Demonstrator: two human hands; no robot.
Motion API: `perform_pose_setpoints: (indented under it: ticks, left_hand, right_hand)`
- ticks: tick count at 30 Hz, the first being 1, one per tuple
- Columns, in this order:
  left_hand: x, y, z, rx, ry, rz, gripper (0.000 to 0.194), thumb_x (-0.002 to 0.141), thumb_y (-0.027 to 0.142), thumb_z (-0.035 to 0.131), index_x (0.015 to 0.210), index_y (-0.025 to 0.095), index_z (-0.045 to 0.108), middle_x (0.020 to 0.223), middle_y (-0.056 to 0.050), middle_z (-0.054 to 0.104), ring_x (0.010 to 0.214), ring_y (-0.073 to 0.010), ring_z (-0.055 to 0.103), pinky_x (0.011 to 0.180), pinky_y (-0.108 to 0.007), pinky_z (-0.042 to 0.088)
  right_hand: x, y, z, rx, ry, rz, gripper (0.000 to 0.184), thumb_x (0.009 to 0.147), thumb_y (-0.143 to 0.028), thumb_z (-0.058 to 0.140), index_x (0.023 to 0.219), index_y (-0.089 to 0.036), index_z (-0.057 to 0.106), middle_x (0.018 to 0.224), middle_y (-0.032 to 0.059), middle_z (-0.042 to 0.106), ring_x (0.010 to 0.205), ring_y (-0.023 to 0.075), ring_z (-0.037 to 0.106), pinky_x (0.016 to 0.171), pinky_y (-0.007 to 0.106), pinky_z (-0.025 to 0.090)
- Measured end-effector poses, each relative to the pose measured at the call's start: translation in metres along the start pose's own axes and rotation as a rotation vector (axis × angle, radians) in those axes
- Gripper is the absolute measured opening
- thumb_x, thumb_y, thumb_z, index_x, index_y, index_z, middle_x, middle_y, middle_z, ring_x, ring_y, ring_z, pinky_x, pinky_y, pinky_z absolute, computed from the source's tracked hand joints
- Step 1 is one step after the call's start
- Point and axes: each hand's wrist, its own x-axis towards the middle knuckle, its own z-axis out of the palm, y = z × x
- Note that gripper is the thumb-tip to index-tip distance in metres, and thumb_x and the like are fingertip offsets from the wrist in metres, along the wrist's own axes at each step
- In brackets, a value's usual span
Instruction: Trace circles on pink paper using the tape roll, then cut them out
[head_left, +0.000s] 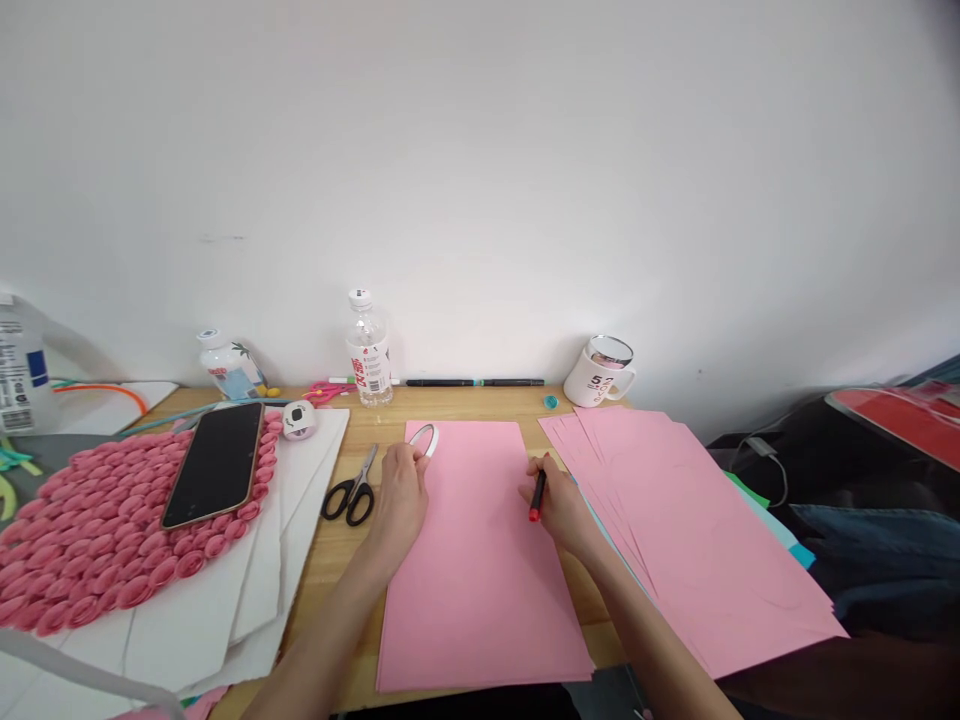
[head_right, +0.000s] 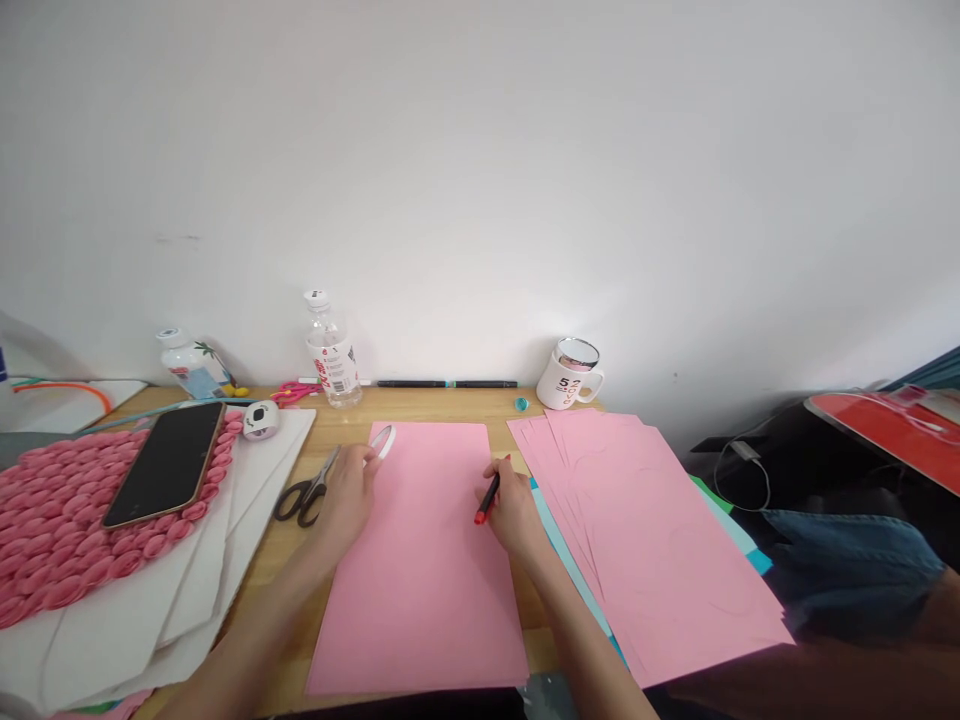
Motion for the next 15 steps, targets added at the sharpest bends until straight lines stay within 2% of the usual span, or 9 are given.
perform_pose_setpoints:
  ticks: [2,5,9,12,15]
  left_hand:
    - [0.001,0.001,0.000,-0.013,-0.005,0.016,0.013,0.089,0.018,0.036,0.077,0.021,0.038,0.080,-0.005,0.050,0.078,-0.0212,0.051,0.068,-0.035,0.047]
    - [0.001,0.003,-0.001,-0.003,-0.043,0.060,0.013,0.088,0.013,0.035,0.078,0.021,0.038,0.084,-0.005,0.050,0.082,-0.0200,0.051,0.072,-0.034,0.046]
    - [0.006,0.007,-0.002,0.175,-0.169,0.094,0.020,0.083,0.002,0.032,0.081,0.019,0.043,0.089,-0.006,0.051,0.087,-0.0207,0.050,0.074,-0.035,0.045]
    - [0.015,0.010,0.001,0.343,-0.266,0.141,0.027,0.078,-0.003,0.030,0.081,0.018,0.047,0.088,-0.007,0.051,0.090,-0.0216,0.048,0.078,-0.037,0.044]
    - [0.023,0.011,0.007,0.419,-0.330,0.194,0.032,0.076,-0.006,0.029,0.084,0.016,0.051,0.088,-0.007,0.051,0.091,-0.0214,0.048,0.082,-0.037,0.044]
  right_hand:
    - [0.012,-0.001,0.005,0.012,0.018,0.028,0.009,0.073,-0.028,0.044,0.080,-0.023,0.041,0.051,-0.0060,0.041,0.049,0.0151,0.043,0.050,0.025,0.033]
    - [0.020,-0.003,0.008,-0.010,0.040,0.052,0.010,0.073,-0.030,0.045,0.080,-0.022,0.043,0.056,-0.0033,0.048,0.053,0.0161,0.046,0.054,0.026,0.036]
    - [0.032,-0.008,0.007,-0.008,0.066,0.100,0.012,0.072,-0.031,0.047,0.081,-0.022,0.047,0.066,0.0009,0.056,0.060,0.0190,0.053,0.058,0.029,0.038]
    - [0.051,-0.023,0.015,0.113,0.099,0.085,0.016,0.073,-0.036,0.050,0.081,-0.023,0.049,0.072,0.0031,0.060,0.069,0.0206,0.056,0.060,0.030,0.040]
    - [0.072,-0.041,0.036,0.315,0.072,0.054,0.015,0.076,-0.037,0.048,0.081,-0.022,0.049,0.068,0.0016,0.060,0.064,0.0180,0.056,0.058,0.028,0.042]
